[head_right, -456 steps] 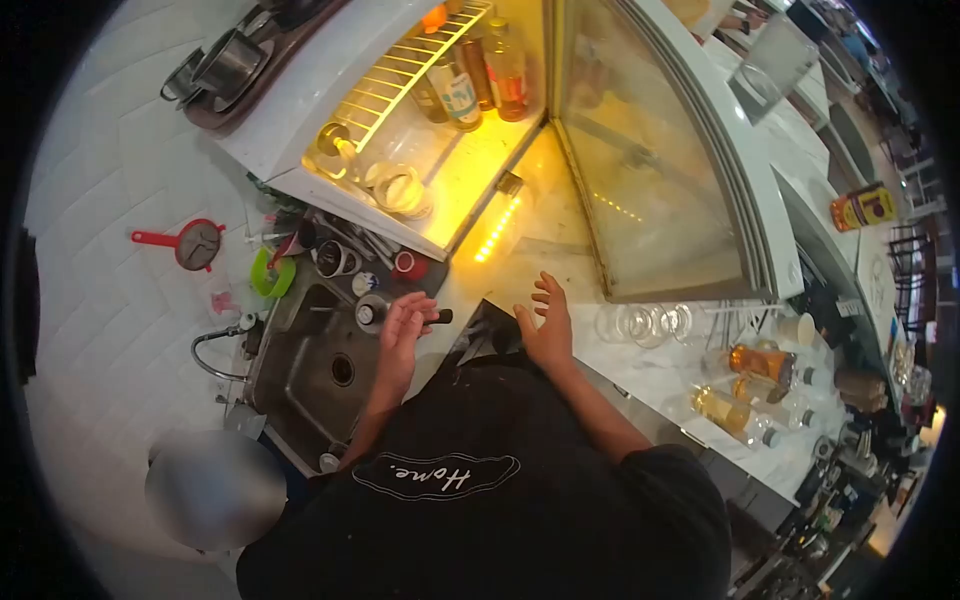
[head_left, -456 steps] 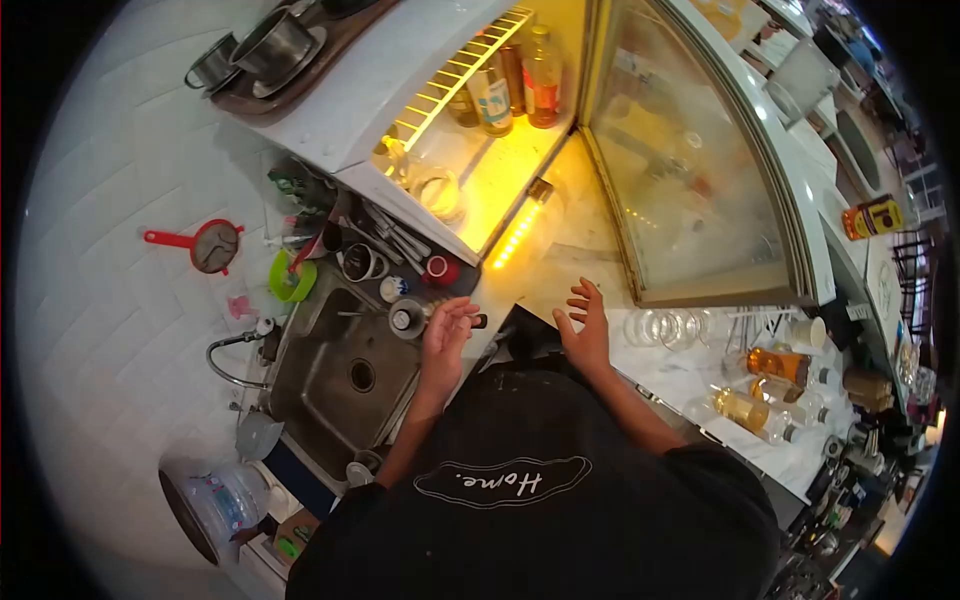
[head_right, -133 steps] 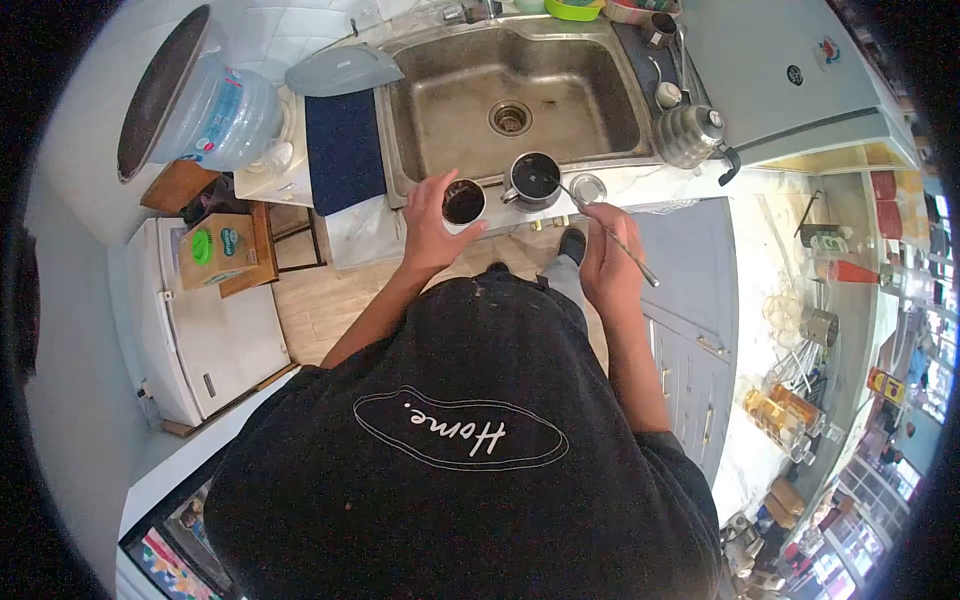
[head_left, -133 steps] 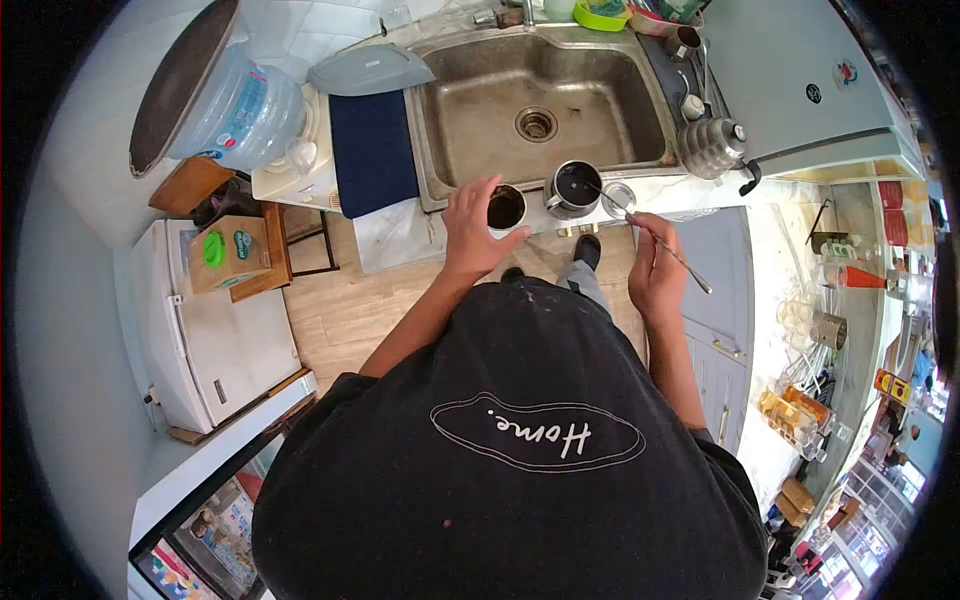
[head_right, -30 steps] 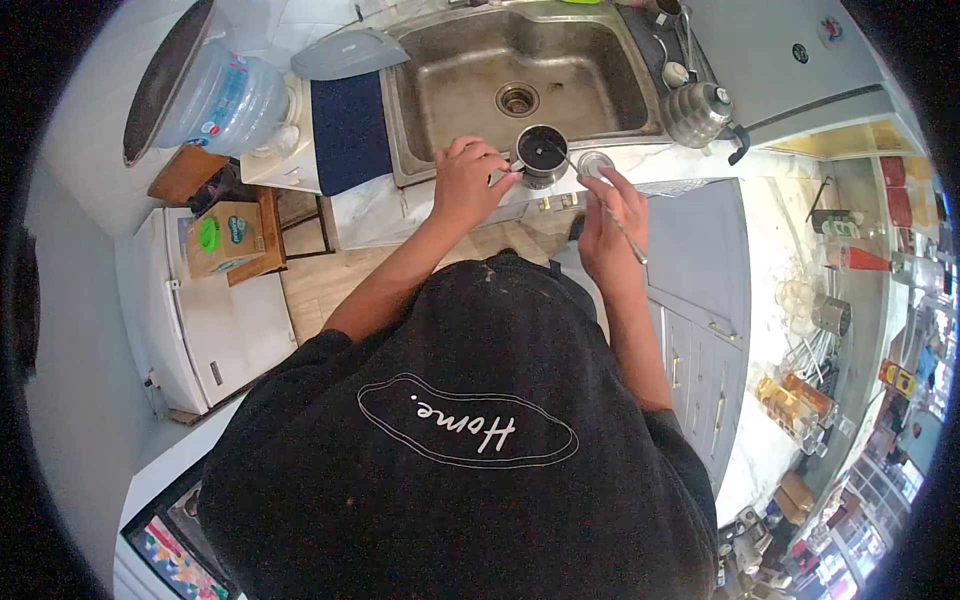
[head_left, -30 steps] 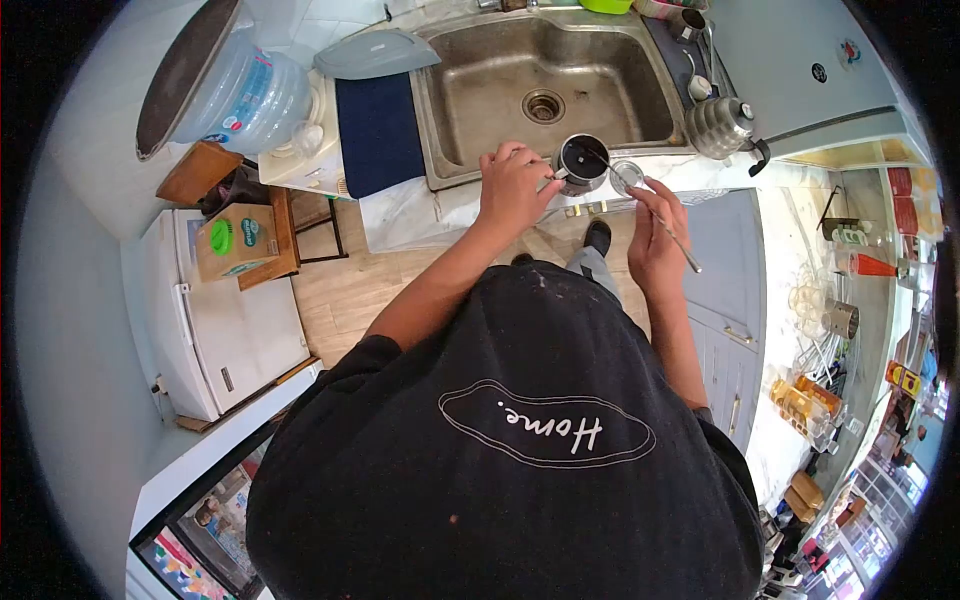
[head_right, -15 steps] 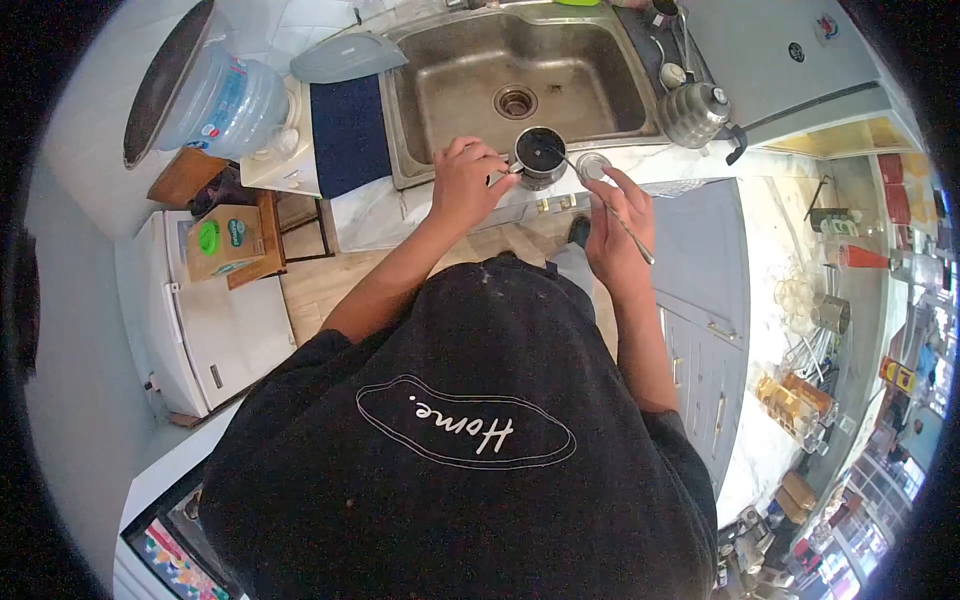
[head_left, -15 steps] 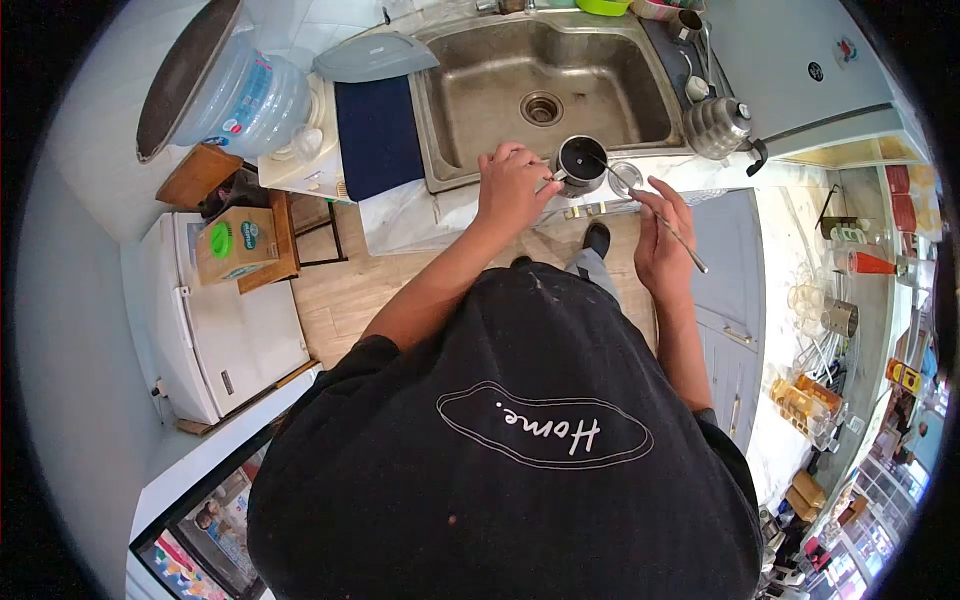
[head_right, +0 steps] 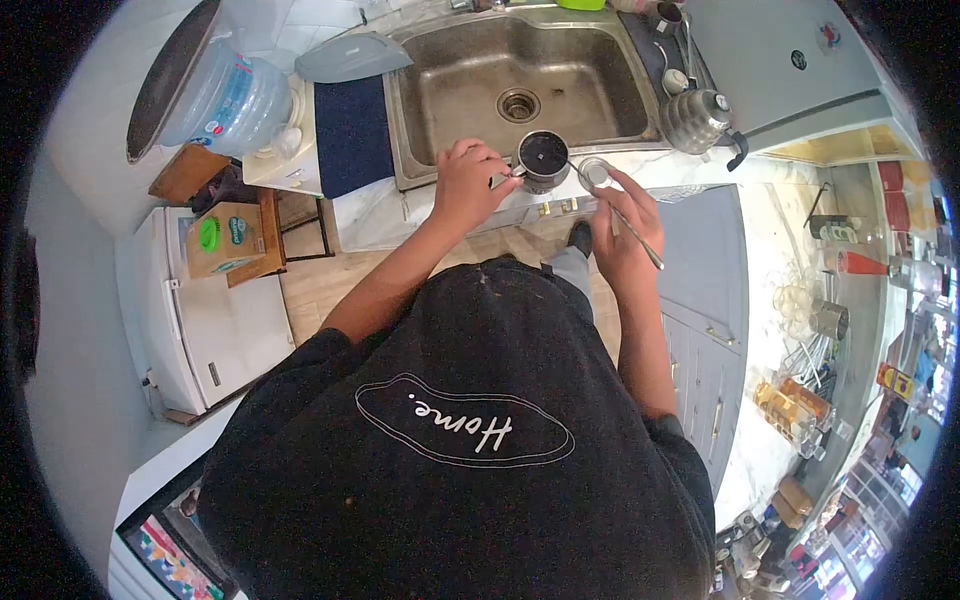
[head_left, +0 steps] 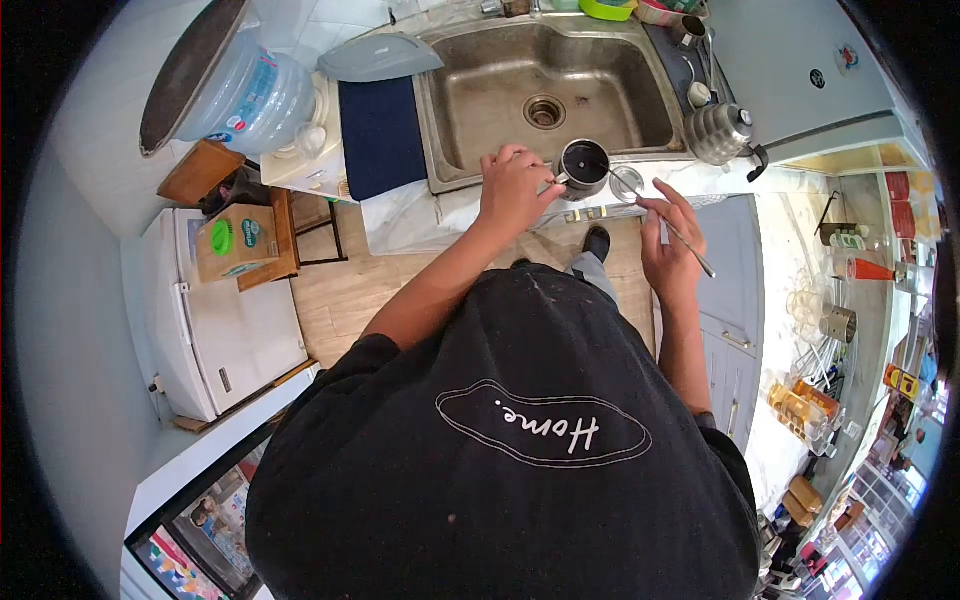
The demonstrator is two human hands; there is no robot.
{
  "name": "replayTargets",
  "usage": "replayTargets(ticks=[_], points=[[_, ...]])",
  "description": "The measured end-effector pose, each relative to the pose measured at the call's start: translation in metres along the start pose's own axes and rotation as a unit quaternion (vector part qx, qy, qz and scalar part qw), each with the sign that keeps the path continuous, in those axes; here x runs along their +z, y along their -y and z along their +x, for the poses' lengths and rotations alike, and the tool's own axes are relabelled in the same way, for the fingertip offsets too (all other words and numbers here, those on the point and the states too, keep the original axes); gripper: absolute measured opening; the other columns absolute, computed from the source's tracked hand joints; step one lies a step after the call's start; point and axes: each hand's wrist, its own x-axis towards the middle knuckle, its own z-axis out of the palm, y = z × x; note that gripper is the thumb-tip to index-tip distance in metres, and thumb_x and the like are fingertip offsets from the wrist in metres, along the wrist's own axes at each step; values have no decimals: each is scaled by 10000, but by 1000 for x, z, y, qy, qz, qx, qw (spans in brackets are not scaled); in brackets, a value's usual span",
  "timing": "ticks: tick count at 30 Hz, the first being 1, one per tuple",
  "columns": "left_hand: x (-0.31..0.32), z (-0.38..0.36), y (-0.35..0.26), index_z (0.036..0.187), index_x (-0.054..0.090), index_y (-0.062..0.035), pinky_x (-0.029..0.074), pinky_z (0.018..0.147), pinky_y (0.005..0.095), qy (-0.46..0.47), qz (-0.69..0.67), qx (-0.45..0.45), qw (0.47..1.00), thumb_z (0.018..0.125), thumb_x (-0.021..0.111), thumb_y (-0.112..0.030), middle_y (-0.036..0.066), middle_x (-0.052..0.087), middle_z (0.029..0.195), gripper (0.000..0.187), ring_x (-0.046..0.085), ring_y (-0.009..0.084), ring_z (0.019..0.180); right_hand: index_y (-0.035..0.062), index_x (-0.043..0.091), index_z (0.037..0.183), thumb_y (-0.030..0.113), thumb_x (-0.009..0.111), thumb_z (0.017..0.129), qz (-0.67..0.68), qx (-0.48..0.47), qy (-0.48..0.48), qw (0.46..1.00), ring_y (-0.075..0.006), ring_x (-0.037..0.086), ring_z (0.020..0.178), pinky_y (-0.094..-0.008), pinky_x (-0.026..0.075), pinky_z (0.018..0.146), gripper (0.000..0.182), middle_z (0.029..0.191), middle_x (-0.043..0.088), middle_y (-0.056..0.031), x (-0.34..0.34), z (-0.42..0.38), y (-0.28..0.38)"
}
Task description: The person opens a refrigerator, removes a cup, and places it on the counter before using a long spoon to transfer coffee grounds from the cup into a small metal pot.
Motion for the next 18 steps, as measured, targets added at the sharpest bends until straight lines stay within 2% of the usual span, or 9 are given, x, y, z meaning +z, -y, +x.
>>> replayTargets(ticks=[2, 6, 12, 15, 18], points=[[-2, 0, -2, 848, 794, -161, 375, 943, 475, 2, -5, -9, 1000, 785, 858, -350, -6, 720, 1029, 209, 558, 260, 1191, 38, 731, 1027, -61, 653, 887, 11, 14, 21, 1000, -343, 712, 1117, -413, 560, 951, 188, 1265, 714, -197, -3, -7, 0], [-2, 1, -1, 848, 789, -153, 379, 939, 472, -6, 3, 2, 1000, 788, 860, -348, -11, 722, 1031, 216, 560, 258, 1189, 66, 725, 1040, -34, 705, 858, 3, -24, 7, 1000, -357, 684, 1114, -441, 522, 973, 209, 1254, 709, -186, 13, -8, 10], [-2, 1, -1, 847, 787, -146, 378, 935, 471, 5, -6, -7, 1000, 786, 863, -349, -11, 724, 1031, 225, 553, 258, 1201, 33, 734, 1051, -59, 654, 891, -28, -3, 2, 1000, -344, 674, 1187, -416, 530, 995, 202, 1294, 699, -196, 12, -3, 7], [-2, 0, -1, 847, 785, -146, 379, 936, 472, 8, -7, -8, 1000, 790, 860, -354, -10, 724, 1032, 228, 557, 261, 1199, 30, 733, 1043, -60, 658, 882, -26, 0, 15, 1000, -345, 671, 1188, -425, 529, 995, 199, 1301, 694, -198, 0, -7, 5], [-3, 1, -2, 850, 785, -144, 382, 948, 476, 9, -10, -12, 1000, 793, 859, -353, -9, 725, 1032, 229, 563, 268, 1196, 65, 718, 1055, -20, 692, 850, -18, -35, 6, 999, -368, 669, 1135, -453, 499, 1003, 223, 1286, 690, -187, 7, -11, 6]])
